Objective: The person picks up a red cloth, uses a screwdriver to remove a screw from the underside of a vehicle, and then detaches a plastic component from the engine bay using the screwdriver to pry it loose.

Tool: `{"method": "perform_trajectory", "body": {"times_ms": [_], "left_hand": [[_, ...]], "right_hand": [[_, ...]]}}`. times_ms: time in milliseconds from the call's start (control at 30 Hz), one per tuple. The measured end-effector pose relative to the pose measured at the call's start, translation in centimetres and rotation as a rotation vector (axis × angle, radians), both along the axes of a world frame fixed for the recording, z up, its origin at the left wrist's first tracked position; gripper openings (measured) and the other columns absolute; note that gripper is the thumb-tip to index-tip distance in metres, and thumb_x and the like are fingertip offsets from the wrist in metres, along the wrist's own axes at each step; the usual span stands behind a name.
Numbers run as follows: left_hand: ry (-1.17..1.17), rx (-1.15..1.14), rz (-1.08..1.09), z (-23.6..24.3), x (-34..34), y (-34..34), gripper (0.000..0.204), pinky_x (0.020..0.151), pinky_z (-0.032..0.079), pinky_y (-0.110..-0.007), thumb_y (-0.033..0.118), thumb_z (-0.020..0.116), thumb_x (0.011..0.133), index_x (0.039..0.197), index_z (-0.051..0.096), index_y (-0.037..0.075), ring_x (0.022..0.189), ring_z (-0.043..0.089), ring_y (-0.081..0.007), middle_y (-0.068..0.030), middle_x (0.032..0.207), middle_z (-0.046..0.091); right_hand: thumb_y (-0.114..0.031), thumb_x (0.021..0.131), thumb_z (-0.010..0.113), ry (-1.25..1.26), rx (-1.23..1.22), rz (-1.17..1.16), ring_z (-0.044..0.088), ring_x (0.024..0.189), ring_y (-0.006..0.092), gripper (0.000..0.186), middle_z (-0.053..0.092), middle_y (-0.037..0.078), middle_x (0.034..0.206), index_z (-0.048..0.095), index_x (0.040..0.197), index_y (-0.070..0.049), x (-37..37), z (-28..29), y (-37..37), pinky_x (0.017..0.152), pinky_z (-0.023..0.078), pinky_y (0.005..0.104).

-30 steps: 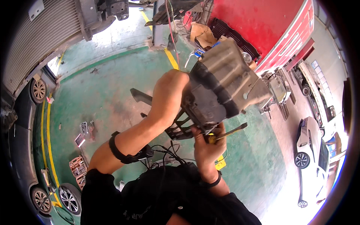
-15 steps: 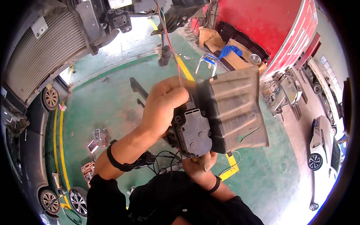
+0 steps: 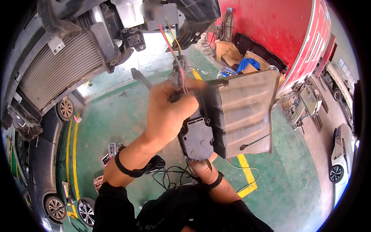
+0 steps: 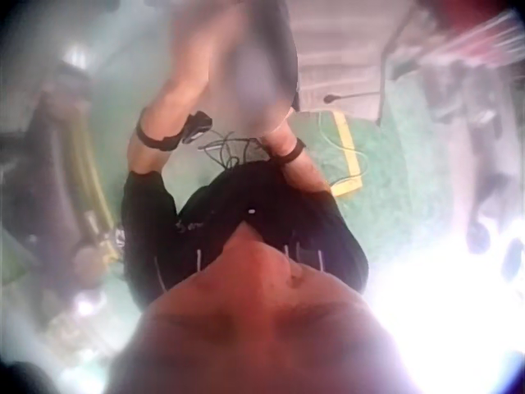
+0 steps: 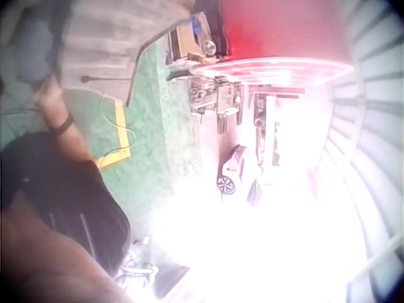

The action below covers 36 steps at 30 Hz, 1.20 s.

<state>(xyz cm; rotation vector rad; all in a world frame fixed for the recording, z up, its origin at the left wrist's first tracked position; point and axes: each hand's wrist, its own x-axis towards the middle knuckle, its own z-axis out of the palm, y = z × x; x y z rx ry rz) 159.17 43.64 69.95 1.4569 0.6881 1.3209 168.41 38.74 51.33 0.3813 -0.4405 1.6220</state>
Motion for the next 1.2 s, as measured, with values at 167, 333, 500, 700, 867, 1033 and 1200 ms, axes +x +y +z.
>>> {"method": "perform_trajectory", "body": {"times_ms": [167,333,500,700,867,1033,1200], "left_hand": [[-0.018,0.074,-0.032,0.0,0.5,-0.6,0.032,0.068,0.045,-0.022,-0.001,0.054,0.081,0.108,0.07,-0.007,0.075,0.056,-0.0044,0.001,0.087,0.066],[-0.006,0.059,-0.163,0.6,-0.1,-0.6,0.056,0.092,0.054,-0.033,0.02,0.059,0.076,0.12,0.062,-0.014,0.098,0.07,-0.024,-0.0194,0.111,0.071],[-0.009,-0.034,-0.234,1.4,-0.8,-1.2,0.063,0.092,0.054,-0.035,0.026,0.06,0.073,0.121,0.061,-0.014,0.098,0.07,-0.0261,-0.0215,0.111,0.07],[-0.049,-0.069,-0.224,1.4,-0.6,-2.6,0.044,0.082,0.053,-0.028,0.01,0.052,0.079,0.116,0.067,-0.008,0.088,0.068,-0.0146,-0.0084,0.099,0.072],[-0.047,-0.005,-0.137,0.9,0.3,-3.4,0.037,0.077,0.051,-0.026,0.006,0.051,0.081,0.109,0.071,-0.008,0.083,0.065,-0.0113,-0.0064,0.097,0.072],[0.036,0.017,-0.018,1.1,0.8,-3.8,0.049,0.075,0.057,-0.028,0.008,0.049,0.072,0.112,0.067,-0.015,0.079,0.071,-0.0176,-0.0176,0.097,0.074],[-0.006,-0.027,-0.064,1.6,0.6,-4.2,0.033,0.073,0.048,-0.025,0.002,0.049,0.082,0.104,0.072,-0.009,0.079,0.062,-0.0095,-0.0045,0.088,0.071]], "right_hand": [[-0.03,0.097,0.05,-0.189,-0.032,-0.153,0.058,0.122,0.0285,0.047,0.059,0.01,0.134,0.053,0.136,-0.005,0.3,-0.3,0.8,0.103,0.049,0.0429],[-0.027,0.093,0.053,-0.565,-0.017,-0.533,0.059,0.118,0.0292,0.045,0.06,0.011,0.13,0.056,0.132,-0.005,0.8,-0.6,0.2,0.1,0.049,0.0426],[-0.024,0.09,0.056,-1.019,0.05,-1.027,0.061,0.114,0.0299,0.043,0.062,0.011,0.125,0.058,0.128,-0.005,1.1,-0.4,-0.9,0.098,0.05,0.0423],[-0.021,0.085,0.059,-1.177,0.125,-1.249,0.062,0.109,0.0308,0.041,0.064,0.011,0.12,0.061,0.123,-0.005,1.0,0.2,-1.2,0.095,0.051,0.0419],[-0.018,0.081,0.062,-1.242,0.142,-1.376,0.064,0.105,0.0315,0.04,0.066,0.011,0.115,0.063,0.119,-0.005,0.9,0.5,-1.6,0.093,0.051,0.0416],[-0.015,0.077,0.065,-1.297,0.136,-1.49,0.065,0.102,0.0322,0.038,0.067,0.011,0.111,0.066,0.115,-0.005,0.7,0.5,-2.0,0.091,0.052,0.0413],[-0.012,0.074,0.068,-1.319,0.128,-1.566,0.067,0.098,0.033,0.037,0.069,0.011,0.106,0.068,0.111,-0.005,0.3,0.4,-2.5,0.088,0.052,0.041]]}}
